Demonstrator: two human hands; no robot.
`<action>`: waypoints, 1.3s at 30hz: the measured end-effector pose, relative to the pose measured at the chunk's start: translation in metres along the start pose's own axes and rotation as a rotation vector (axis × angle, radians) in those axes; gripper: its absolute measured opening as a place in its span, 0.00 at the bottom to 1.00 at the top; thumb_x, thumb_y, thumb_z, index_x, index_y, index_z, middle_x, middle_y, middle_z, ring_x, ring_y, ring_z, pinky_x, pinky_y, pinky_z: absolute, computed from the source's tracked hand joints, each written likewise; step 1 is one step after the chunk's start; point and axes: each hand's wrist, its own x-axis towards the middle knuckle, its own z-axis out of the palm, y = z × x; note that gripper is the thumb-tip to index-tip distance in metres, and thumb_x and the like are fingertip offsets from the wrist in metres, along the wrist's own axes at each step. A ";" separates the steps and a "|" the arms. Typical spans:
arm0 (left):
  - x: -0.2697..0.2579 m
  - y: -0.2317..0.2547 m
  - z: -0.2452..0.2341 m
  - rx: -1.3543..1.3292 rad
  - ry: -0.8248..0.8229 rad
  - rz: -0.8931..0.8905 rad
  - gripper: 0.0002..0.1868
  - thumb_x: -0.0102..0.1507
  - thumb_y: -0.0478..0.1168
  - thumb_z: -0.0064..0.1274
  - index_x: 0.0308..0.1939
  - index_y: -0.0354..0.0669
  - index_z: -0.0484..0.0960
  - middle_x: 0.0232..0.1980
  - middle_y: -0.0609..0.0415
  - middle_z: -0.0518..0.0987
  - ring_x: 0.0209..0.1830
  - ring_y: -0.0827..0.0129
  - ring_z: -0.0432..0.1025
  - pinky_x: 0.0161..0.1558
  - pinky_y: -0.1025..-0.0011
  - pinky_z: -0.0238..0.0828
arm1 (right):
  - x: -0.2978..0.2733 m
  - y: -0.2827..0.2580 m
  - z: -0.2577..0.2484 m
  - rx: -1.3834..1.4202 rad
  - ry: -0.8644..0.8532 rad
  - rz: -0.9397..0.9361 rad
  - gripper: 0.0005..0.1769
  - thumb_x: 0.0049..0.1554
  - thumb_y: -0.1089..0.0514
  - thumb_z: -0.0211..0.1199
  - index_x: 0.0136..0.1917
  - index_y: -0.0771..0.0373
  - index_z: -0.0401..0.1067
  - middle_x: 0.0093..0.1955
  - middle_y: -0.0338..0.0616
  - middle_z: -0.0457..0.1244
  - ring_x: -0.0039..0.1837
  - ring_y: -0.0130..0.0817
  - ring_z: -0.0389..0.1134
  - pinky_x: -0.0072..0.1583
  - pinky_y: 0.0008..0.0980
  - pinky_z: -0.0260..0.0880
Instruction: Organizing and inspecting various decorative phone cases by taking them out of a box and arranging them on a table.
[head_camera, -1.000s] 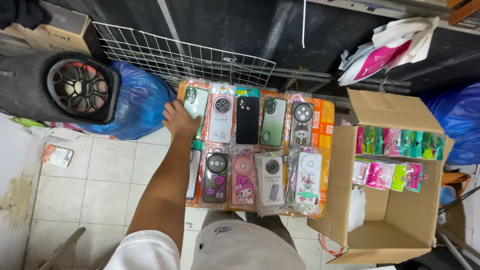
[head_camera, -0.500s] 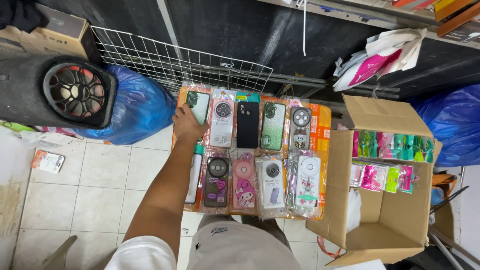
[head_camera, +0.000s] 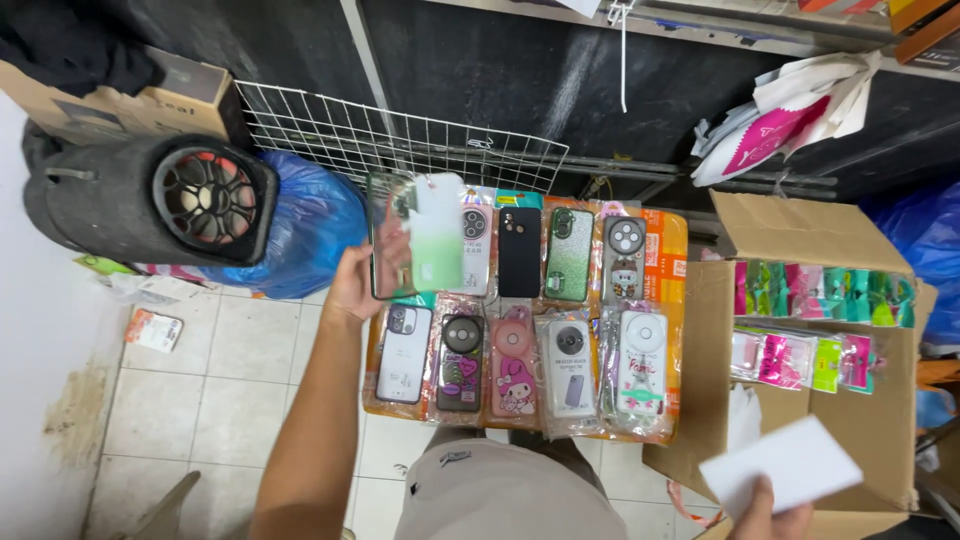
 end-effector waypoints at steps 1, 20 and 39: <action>-0.004 -0.001 0.009 -0.118 -0.118 -0.035 0.40 0.59 0.50 0.47 0.74 0.41 0.61 0.71 0.42 0.70 0.63 0.55 0.71 0.61 0.54 0.73 | 0.016 -0.042 0.056 0.012 0.006 -0.002 0.26 0.67 0.58 0.54 0.75 0.70 0.55 0.68 0.50 0.62 0.65 0.34 0.67 0.65 0.32 0.70; -0.067 -0.079 0.038 -0.299 -0.270 -0.280 0.47 0.55 0.54 0.46 0.79 0.44 0.58 0.73 0.40 0.69 0.65 0.52 0.67 0.57 0.56 0.69 | -0.026 -0.143 0.278 0.158 -0.757 0.367 0.21 0.63 0.60 0.57 0.68 0.64 0.65 0.62 0.42 0.67 0.62 0.27 0.66 0.63 0.30 0.66; -0.188 -0.124 0.040 -0.179 0.131 -0.235 0.24 0.72 0.42 0.45 0.71 0.36 0.69 0.65 0.48 0.72 0.65 0.60 0.68 0.62 0.58 0.68 | -0.108 -0.093 0.341 -0.201 -1.290 0.293 0.38 0.66 0.48 0.52 0.82 0.62 0.43 0.83 0.47 0.47 0.80 0.35 0.51 0.75 0.33 0.50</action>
